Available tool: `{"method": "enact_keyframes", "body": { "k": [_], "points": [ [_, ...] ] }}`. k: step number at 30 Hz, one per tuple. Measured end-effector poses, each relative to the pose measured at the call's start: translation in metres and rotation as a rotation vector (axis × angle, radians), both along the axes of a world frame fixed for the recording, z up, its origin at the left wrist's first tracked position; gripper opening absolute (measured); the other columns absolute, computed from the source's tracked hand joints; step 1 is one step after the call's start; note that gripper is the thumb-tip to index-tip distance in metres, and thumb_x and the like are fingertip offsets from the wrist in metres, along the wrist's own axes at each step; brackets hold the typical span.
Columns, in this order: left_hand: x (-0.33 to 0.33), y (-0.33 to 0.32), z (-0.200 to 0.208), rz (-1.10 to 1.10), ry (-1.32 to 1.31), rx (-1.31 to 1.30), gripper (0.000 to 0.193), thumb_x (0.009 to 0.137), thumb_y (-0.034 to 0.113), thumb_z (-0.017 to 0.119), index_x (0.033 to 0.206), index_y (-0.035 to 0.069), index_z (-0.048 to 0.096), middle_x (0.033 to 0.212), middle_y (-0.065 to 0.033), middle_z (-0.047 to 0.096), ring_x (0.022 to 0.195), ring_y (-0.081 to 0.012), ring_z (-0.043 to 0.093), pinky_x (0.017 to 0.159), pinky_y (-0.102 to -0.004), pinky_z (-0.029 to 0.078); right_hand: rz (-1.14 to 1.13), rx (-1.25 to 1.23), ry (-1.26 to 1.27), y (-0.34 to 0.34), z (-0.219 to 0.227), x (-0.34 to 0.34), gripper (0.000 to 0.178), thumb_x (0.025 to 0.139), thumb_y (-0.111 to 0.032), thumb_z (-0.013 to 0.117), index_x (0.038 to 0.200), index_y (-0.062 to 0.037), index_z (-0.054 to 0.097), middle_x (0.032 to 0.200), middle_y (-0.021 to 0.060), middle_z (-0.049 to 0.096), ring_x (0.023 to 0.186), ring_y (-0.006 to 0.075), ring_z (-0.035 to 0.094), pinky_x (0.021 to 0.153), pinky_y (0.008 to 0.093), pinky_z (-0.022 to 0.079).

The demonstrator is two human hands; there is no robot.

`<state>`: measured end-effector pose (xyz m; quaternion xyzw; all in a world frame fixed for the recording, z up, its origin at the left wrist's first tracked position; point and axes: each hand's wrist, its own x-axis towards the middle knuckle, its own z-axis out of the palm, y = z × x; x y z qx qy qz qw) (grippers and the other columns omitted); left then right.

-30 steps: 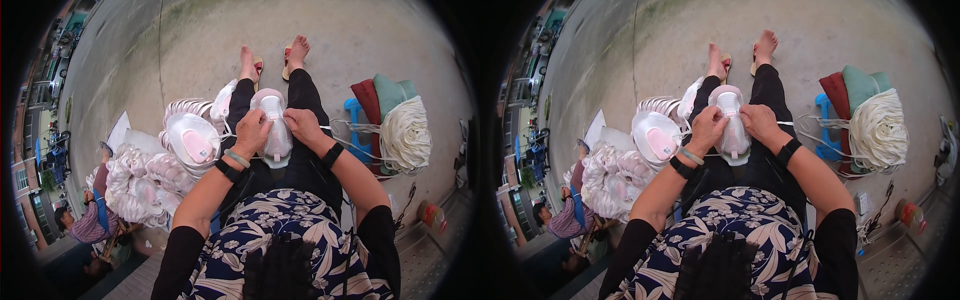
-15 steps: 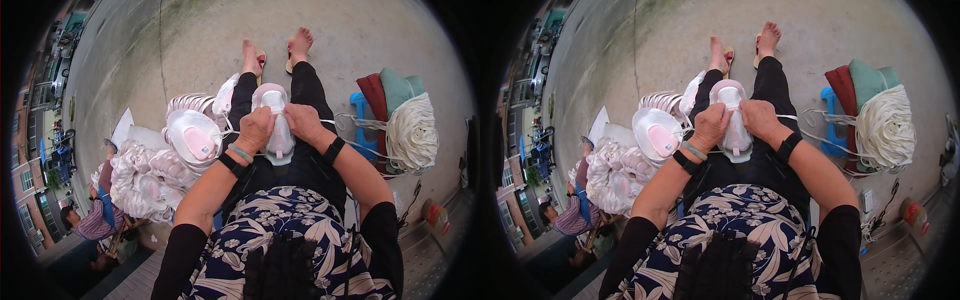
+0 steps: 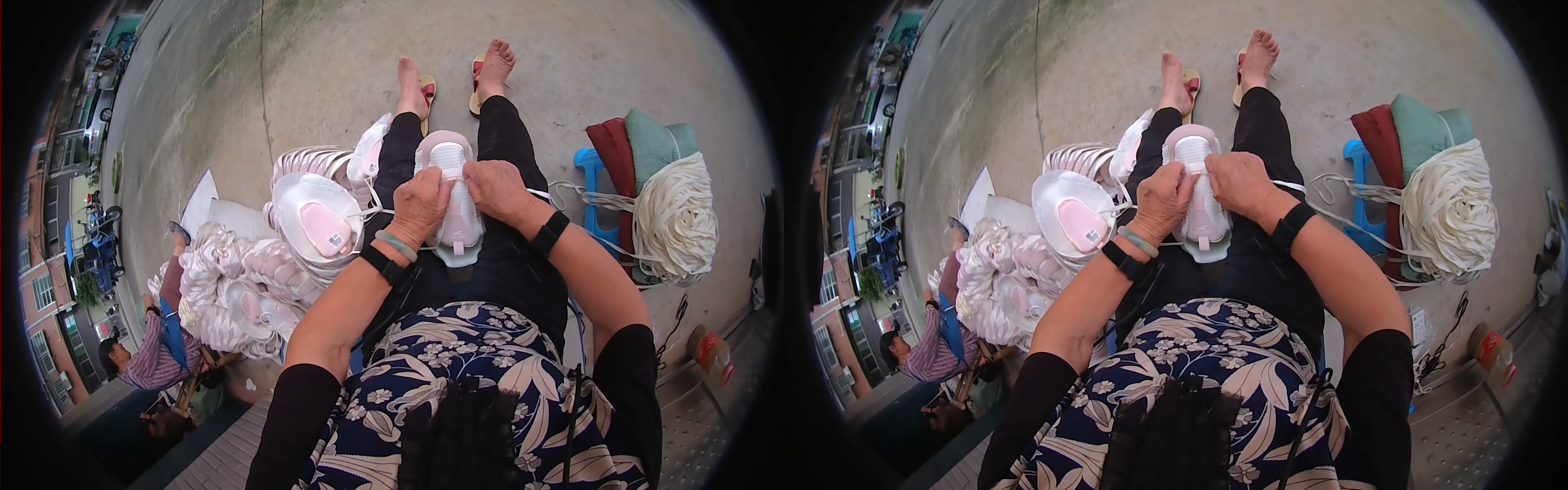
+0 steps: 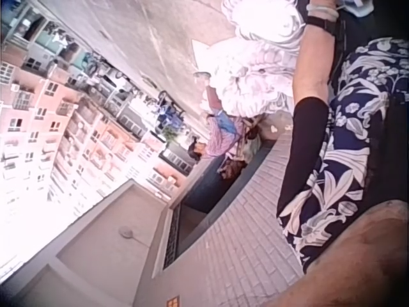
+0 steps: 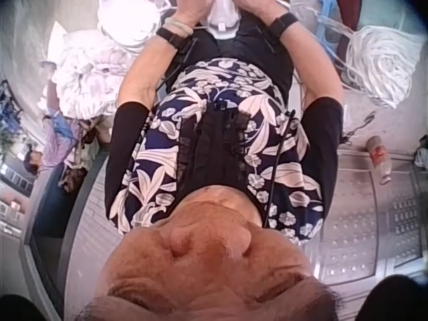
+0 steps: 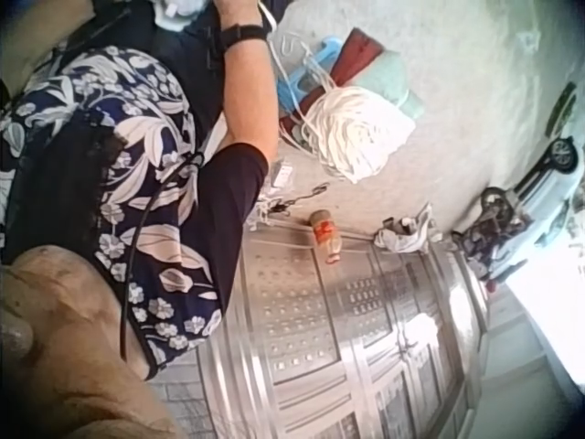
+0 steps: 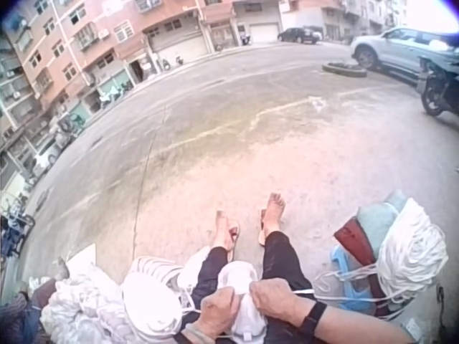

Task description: Insert and thread laces through the eyelets of pink sneakers.

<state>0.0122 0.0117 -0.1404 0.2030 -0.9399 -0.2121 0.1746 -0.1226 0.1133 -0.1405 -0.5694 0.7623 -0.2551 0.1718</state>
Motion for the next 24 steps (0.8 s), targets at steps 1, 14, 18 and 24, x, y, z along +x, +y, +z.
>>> {"method": "enact_keyframes", "body": {
  "k": [1,14,18,24],
  "points": [
    [0.000,0.000,-0.001,-0.002,0.012,0.005,0.018,0.080,0.019,0.058,0.077,0.004,0.049,0.068,-0.0147,0.055,0.062,-0.0319,0.058,0.053,-0.0380,0.047,0.027,0.027,-0.005,0.000,0.000,-0.001,0.012,0.079,-0.015,0.052,0.076,-0.0042,0.054,0.068,0.0160,0.058,0.068,0.0339,0.058,0.062,0.0428,0.045],
    [0.010,0.004,0.003,0.063,0.117,0.235,0.024,0.072,0.014,0.067,0.089,0.004,0.053,0.066,-0.0081,0.051,0.055,-0.0223,0.053,0.052,-0.0307,0.045,0.016,-0.136,-0.171,0.000,-0.011,0.000,0.012,0.080,-0.017,0.053,0.081,-0.0051,0.054,0.070,0.0160,0.058,0.071,0.0340,0.059,0.062,0.0418,0.046],
    [0.011,0.002,0.011,0.044,0.006,0.311,0.029,0.068,0.016,0.067,0.090,0.004,0.052,0.075,-0.0122,0.057,0.069,-0.0280,0.059,0.063,-0.0359,0.048,-0.095,-0.028,-0.357,0.004,-0.006,-0.004,0.015,0.077,-0.017,0.058,0.083,-0.0040,0.054,0.071,0.0159,0.058,0.071,0.0334,0.058,0.063,0.0397,0.045],
    [0.013,-0.004,0.009,0.093,-0.059,0.538,0.029,0.068,0.014,0.067,0.091,0.005,0.052,0.071,-0.0095,0.054,0.062,-0.0244,0.055,0.059,-0.0323,0.046,-0.103,-0.012,-0.480,0.007,-0.010,-0.006,0.015,0.076,-0.016,0.059,0.081,-0.0030,0.053,0.070,0.0165,0.057,0.070,0.0335,0.058,0.062,0.0387,0.045]
  ]
}}
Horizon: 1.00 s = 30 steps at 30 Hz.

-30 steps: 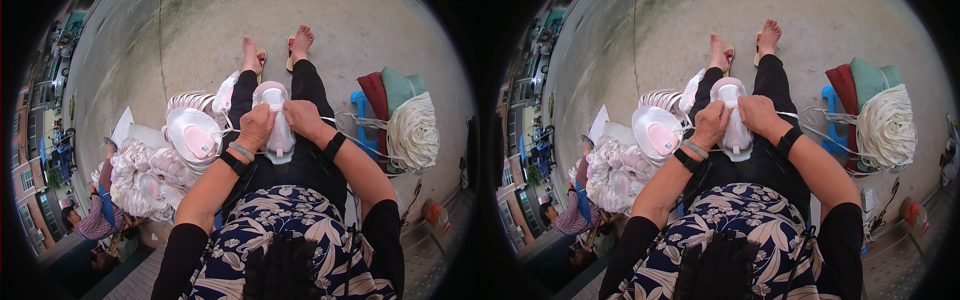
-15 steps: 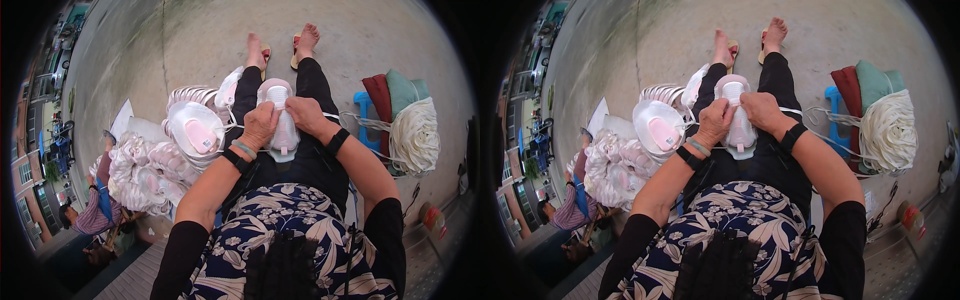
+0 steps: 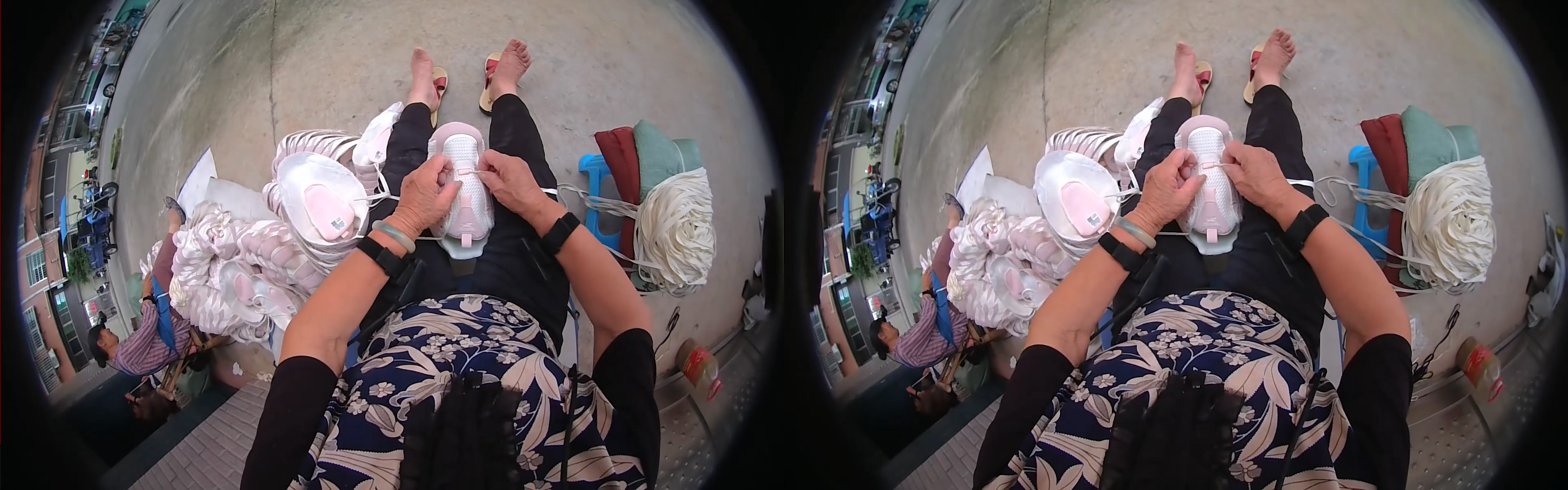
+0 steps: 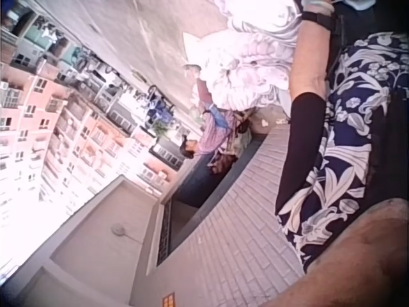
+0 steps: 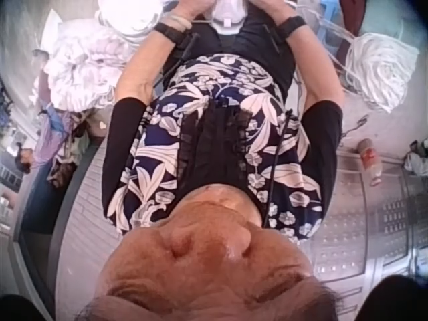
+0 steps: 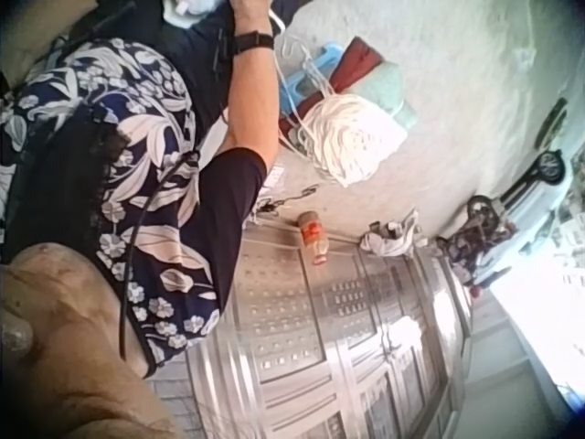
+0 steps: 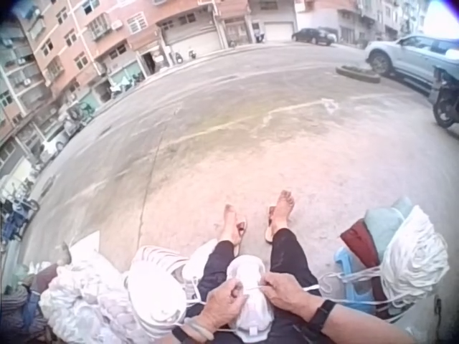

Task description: Insert and thread laces through the eyelets of pink sneakers.

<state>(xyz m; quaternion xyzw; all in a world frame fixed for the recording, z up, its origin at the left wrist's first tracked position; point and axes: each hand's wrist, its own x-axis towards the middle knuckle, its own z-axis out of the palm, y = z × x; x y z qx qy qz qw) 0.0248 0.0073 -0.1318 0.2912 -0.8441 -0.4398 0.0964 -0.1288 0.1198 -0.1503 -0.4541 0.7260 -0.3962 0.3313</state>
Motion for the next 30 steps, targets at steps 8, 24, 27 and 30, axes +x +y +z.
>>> {"method": "enact_keyframes", "body": {
  "k": [8,24,27,30],
  "points": [
    [0.007,-0.003,-0.012,-0.018,0.090,0.095,0.024,0.074,0.006,0.064,0.094,0.003,0.052,0.065,0.0015,0.045,0.053,-0.0050,0.040,0.050,-0.0194,0.037,-0.069,-0.075,0.278,-0.006,-0.007,0.019,0.011,0.077,-0.014,0.055,0.079,-0.0037,0.055,0.072,0.0170,0.058,0.072,0.0350,0.058,0.063,0.0410,0.045],
    [0.011,0.004,-0.011,-0.009,0.162,-0.042,0.021,0.073,0.005,0.063,0.092,0.003,0.053,0.064,0.0008,0.045,0.050,-0.0051,0.041,0.049,-0.0197,0.038,-0.187,-0.080,0.243,0.001,0.002,0.031,0.010,0.078,-0.013,0.053,0.079,-0.0034,0.054,0.072,0.0178,0.058,0.072,0.0368,0.057,0.063,0.0431,0.044],
    [0.012,0.004,-0.013,-0.010,0.197,-0.036,0.021,0.073,0.005,0.062,0.092,0.003,0.053,0.063,0.0002,0.045,0.050,-0.0056,0.041,0.048,-0.0201,0.038,-0.167,-0.066,0.273,0.000,0.002,0.033,0.008,0.078,-0.011,0.051,0.080,-0.0041,0.053,0.074,0.0168,0.057,0.073,0.0361,0.057,0.064,0.0430,0.044],
    [0.012,0.004,-0.015,-0.007,0.189,-0.055,0.021,0.073,0.005,0.062,0.092,0.004,0.053,0.064,0.0001,0.045,0.049,-0.0059,0.041,0.048,-0.0203,0.038,-0.173,-0.043,0.294,0.000,0.002,0.036,0.007,0.078,-0.011,0.050,0.080,-0.0047,0.053,0.076,0.0158,0.057,0.073,0.0358,0.057,0.064,0.0430,0.044]
  ]
}}
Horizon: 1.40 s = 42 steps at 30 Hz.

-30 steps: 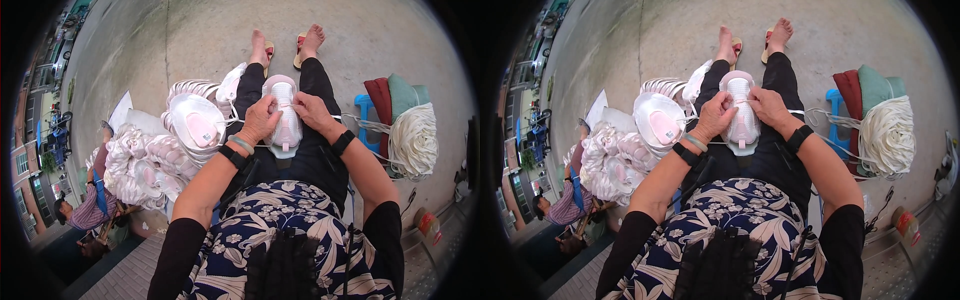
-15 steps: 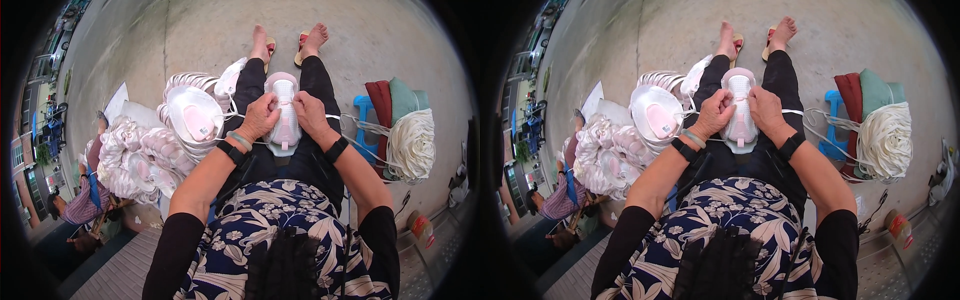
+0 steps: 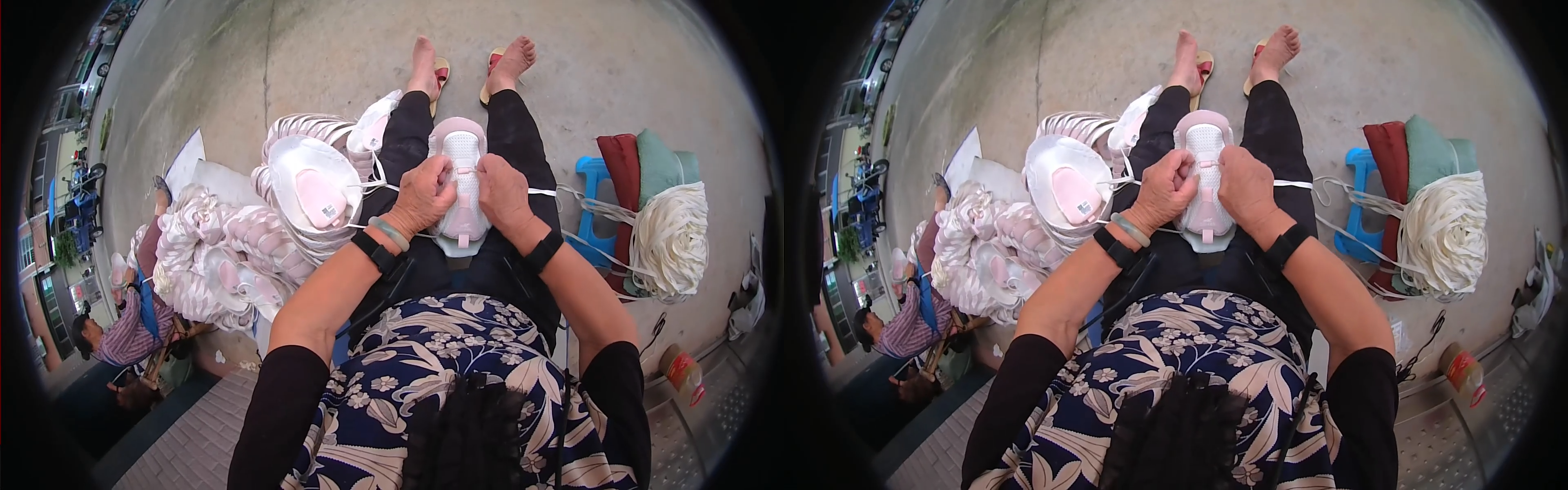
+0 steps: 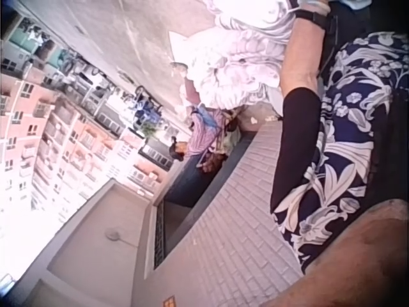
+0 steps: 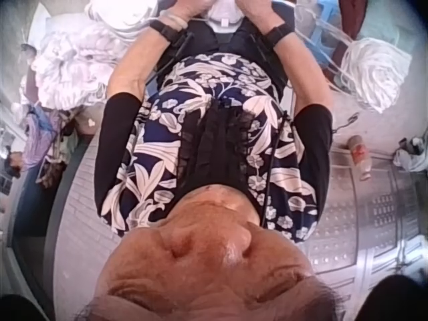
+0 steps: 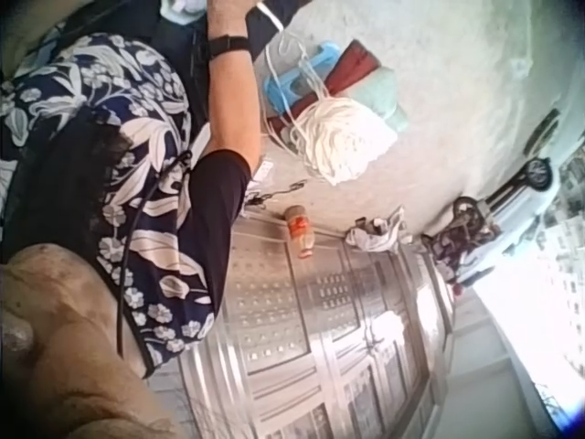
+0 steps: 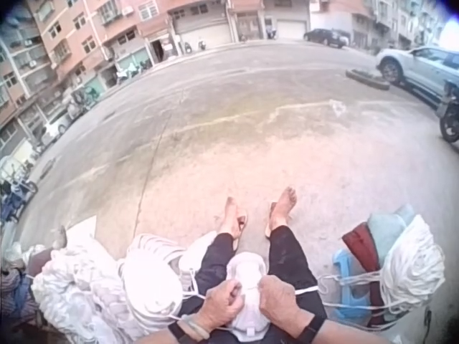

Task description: Insert and thread laces through the eyelets of pink sneakers.

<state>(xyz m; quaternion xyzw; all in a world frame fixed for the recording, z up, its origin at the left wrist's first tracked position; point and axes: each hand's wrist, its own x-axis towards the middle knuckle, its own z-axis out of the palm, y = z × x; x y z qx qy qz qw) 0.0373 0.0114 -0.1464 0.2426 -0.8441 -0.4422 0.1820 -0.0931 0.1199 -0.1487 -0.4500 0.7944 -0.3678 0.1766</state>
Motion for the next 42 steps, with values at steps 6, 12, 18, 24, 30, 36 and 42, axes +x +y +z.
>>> {"method": "enact_keyframes", "body": {
  "k": [6,12,18,24,30,36,42],
  "points": [
    [0.001,-0.003,0.000,-0.003,0.010,0.046,0.022,0.072,0.005,0.063,0.092,0.004,0.053,0.064,0.0002,0.046,0.049,-0.0057,0.041,0.048,-0.0205,0.038,0.034,-0.007,0.044,-0.003,0.000,-0.001,0.006,0.078,-0.010,0.051,0.081,-0.0046,0.051,0.075,0.0156,0.055,0.070,0.0359,0.056,0.062,0.0429,0.044],
    [0.001,0.000,0.000,0.012,-0.010,0.072,0.022,0.072,0.005,0.063,0.093,0.003,0.053,0.064,-0.0002,0.047,0.049,-0.0059,0.041,0.048,-0.0208,0.038,0.090,-0.003,0.111,-0.001,0.004,0.001,0.006,0.078,-0.010,0.052,0.081,-0.0048,0.050,0.075,0.0152,0.055,0.069,0.0354,0.056,0.060,0.0426,0.044],
    [0.000,0.003,0.001,0.035,0.006,0.019,0.019,0.073,0.004,0.062,0.090,0.003,0.053,0.062,-0.0008,0.047,0.048,-0.0065,0.041,0.047,-0.0214,0.038,0.116,-0.044,0.165,0.000,0.008,0.004,0.007,0.078,-0.011,0.052,0.079,-0.0048,0.050,0.072,0.0149,0.055,0.066,0.0338,0.056,0.058,0.0421,0.044],
    [-0.002,0.002,-0.004,0.036,0.018,-0.031,0.020,0.072,0.005,0.061,0.091,0.004,0.054,0.061,-0.0020,0.046,0.047,-0.0079,0.042,0.046,-0.0227,0.038,0.091,-0.039,0.031,-0.015,0.001,-0.001,0.007,0.078,-0.012,0.052,0.077,-0.0050,0.053,0.068,0.0148,0.057,0.066,0.0344,0.057,0.059,0.0433,0.045],
    [0.005,0.009,-0.001,0.024,0.089,-0.157,0.020,0.075,0.006,0.062,0.094,0.003,0.055,0.073,-0.0099,0.053,0.056,-0.0212,0.054,0.053,-0.0293,0.044,0.107,0.052,-0.246,-0.014,-0.001,-0.010,0.011,0.075,-0.016,0.055,0.075,-0.0056,0.060,0.066,0.0156,0.059,0.067,0.0340,0.059,0.061,0.0399,0.046],
    [0.001,0.009,-0.001,0.036,0.139,-0.245,0.014,0.077,0.006,0.063,0.089,0.003,0.056,0.073,-0.0131,0.055,0.061,-0.0289,0.056,0.054,-0.0325,0.045,0.141,0.076,-0.298,-0.015,-0.001,-0.013,0.011,0.073,-0.016,0.057,0.076,-0.0054,0.061,0.067,0.0160,0.059,0.067,0.0329,0.059,0.061,0.0377,0.046],
    [0.001,0.009,0.002,-0.015,0.048,-0.315,0.011,0.076,0.006,0.062,0.085,0.002,0.057,0.073,-0.0146,0.057,0.065,-0.0310,0.058,0.056,-0.0352,0.046,0.162,0.072,-0.228,-0.018,0.001,-0.016,0.012,0.073,-0.014,0.053,0.074,-0.0046,0.060,0.070,0.0175,0.060,0.070,0.0360,0.058,0.063,0.0405,0.046]
  ]
}}
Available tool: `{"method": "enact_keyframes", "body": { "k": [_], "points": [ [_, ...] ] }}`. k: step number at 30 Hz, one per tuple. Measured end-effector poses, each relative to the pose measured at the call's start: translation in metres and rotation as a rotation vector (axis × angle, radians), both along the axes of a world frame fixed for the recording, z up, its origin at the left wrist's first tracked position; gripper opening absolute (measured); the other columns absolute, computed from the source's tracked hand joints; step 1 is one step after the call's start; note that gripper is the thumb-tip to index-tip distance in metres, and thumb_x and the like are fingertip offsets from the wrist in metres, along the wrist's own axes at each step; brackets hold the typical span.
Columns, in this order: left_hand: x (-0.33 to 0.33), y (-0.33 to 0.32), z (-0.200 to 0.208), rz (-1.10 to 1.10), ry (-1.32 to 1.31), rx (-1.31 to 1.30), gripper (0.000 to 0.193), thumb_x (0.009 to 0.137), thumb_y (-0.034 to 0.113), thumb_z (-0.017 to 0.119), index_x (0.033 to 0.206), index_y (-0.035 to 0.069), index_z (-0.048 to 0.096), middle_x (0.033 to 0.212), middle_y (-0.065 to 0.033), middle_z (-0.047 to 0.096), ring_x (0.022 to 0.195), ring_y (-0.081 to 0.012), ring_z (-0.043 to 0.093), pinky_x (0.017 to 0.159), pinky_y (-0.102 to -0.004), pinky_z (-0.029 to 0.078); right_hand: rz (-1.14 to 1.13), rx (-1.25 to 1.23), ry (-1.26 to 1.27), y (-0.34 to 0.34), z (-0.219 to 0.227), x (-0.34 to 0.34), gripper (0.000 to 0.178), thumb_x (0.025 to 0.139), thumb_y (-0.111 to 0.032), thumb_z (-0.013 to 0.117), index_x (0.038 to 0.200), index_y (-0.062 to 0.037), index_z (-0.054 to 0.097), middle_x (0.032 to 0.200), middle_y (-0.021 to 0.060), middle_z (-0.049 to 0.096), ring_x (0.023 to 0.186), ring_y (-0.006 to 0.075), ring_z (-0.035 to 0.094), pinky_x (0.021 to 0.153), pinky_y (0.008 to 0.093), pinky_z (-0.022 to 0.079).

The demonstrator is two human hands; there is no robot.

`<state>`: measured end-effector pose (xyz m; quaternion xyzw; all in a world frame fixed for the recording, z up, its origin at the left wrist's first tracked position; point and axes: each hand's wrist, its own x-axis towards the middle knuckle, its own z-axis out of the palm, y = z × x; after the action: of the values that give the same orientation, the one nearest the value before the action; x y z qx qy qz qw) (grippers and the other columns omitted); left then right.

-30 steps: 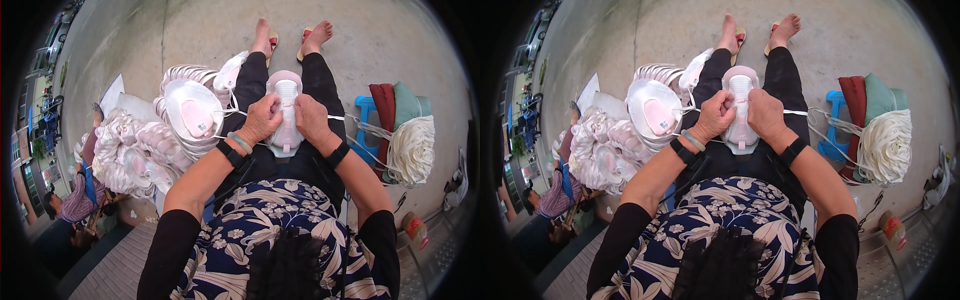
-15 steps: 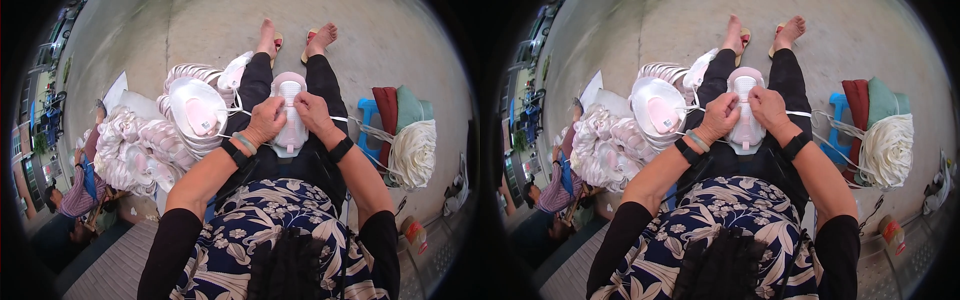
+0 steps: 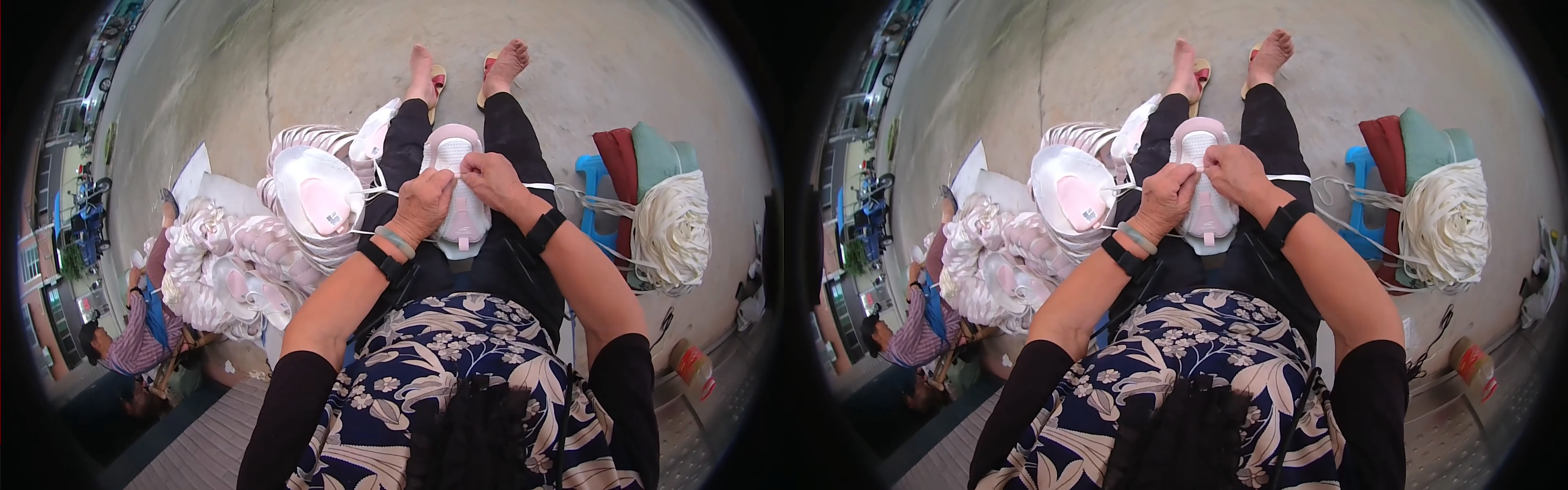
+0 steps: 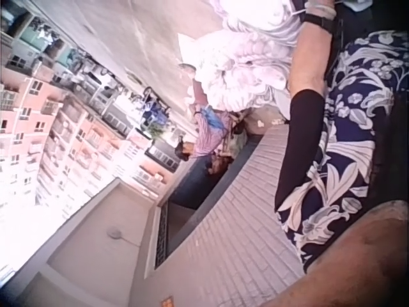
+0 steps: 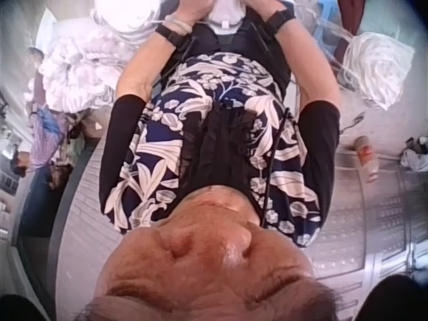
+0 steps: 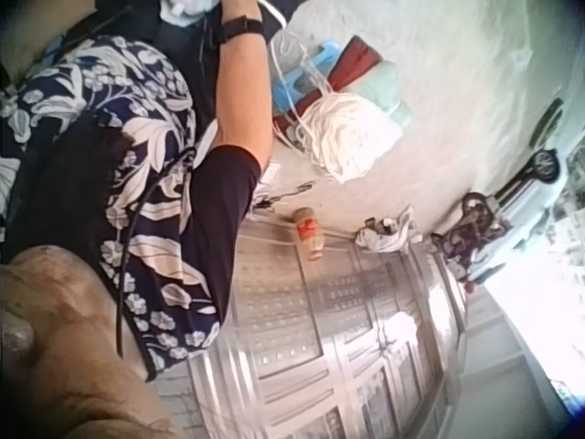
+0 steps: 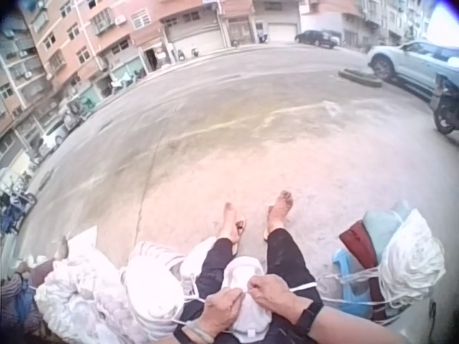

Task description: Insert and thread laces through the eyelets of pink sneakers.

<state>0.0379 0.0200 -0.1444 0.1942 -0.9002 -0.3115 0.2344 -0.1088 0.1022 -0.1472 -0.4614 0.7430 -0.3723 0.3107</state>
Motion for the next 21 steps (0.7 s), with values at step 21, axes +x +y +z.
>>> {"method": "enact_keyframes", "body": {
  "k": [21],
  "points": [
    [0.024,-0.043,0.001,0.117,-0.022,0.513,0.012,0.084,0.014,0.054,0.076,0.005,0.051,0.059,-0.0001,0.047,0.052,-0.0114,0.046,0.050,-0.0252,0.038,0.183,0.149,-0.288,0.004,0.011,-0.030,0.017,0.065,-0.012,0.056,0.078,-0.0013,0.055,0.064,0.0126,0.058,0.064,0.0254,0.060,0.060,0.0341,0.047]
  ]
}}
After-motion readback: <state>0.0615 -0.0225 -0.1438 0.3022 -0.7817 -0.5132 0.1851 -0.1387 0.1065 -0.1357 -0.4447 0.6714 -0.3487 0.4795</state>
